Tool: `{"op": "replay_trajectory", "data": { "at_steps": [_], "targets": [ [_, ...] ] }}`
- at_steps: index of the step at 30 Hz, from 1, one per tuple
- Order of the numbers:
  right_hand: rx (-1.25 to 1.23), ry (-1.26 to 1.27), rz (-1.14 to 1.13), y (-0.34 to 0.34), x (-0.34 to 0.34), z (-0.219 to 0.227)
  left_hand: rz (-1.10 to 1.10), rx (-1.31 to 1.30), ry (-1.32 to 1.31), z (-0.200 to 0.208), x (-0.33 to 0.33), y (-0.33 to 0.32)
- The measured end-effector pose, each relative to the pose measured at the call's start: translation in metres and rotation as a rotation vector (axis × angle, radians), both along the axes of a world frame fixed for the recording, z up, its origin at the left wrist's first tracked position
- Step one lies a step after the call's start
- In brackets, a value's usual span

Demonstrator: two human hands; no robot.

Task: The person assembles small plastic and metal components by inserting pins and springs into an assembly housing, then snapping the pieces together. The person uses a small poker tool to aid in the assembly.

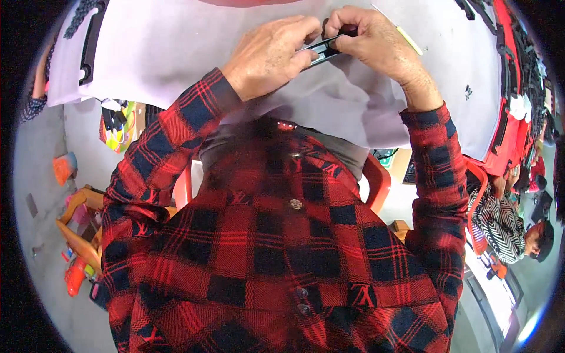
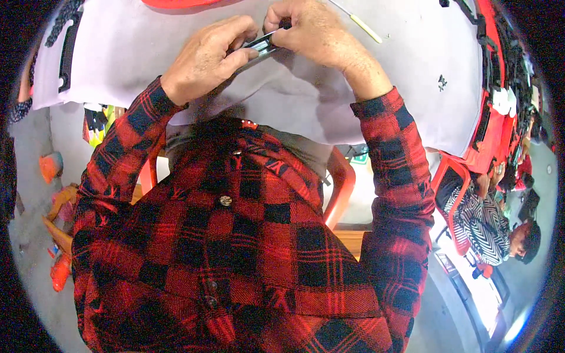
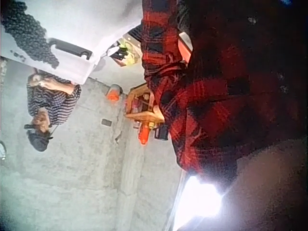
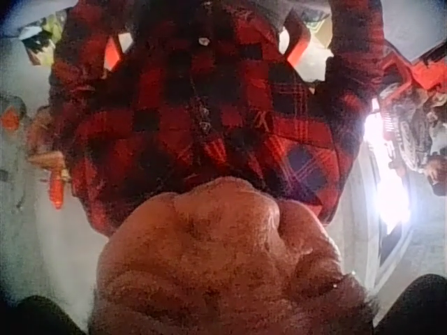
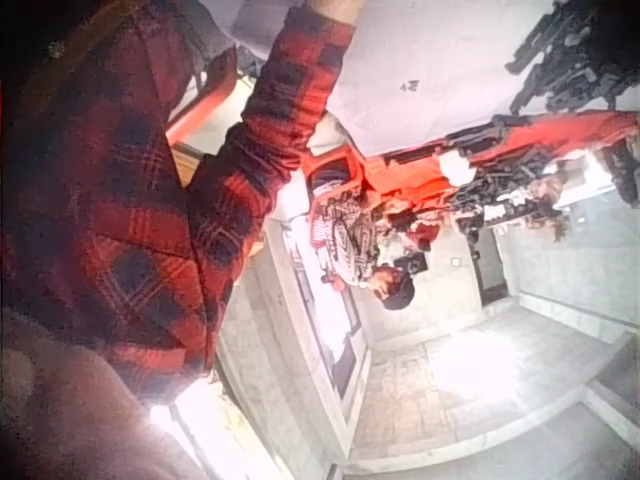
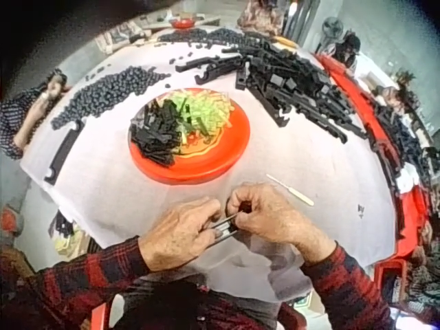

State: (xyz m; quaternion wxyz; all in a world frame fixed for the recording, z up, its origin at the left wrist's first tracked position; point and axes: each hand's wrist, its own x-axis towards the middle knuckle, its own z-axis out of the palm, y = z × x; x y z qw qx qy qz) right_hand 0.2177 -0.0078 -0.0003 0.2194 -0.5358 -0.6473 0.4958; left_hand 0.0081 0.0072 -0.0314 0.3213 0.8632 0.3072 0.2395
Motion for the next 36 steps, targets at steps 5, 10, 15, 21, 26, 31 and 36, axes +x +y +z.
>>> {"op": "replay_trajectory", "data": {
  "at_steps": [5,10,15,21,26,31,36],
  "targets": [
    [0.008,-0.107,0.087,0.005,0.006,0.0,-0.017,-0.027,-0.001,-0.005,0.002,0.001],
    [-0.131,0.109,0.011,0.005,0.001,0.001,-0.007,-0.056,0.081,0.003,0.006,0.002],
    [-0.205,0.153,-0.028,0.006,-0.002,-0.003,0.006,-0.146,0.14,0.008,0.008,0.001],
    [-0.09,-0.011,-0.007,0.008,0.001,-0.009,-0.024,-0.159,0.18,0.004,0.012,0.003],
    [-0.025,-0.136,0.031,0.014,-0.009,0.003,0.038,-0.013,0.043,-0.001,0.009,0.001],
    [-0.021,-0.15,0.064,0.012,-0.002,0.003,0.005,-0.046,0.089,-0.001,0.013,0.006],
    [-0.161,0.328,0.003,0.008,0.008,-0.002,-0.004,-0.135,0.172,0.008,0.006,0.013]
  ]
}}
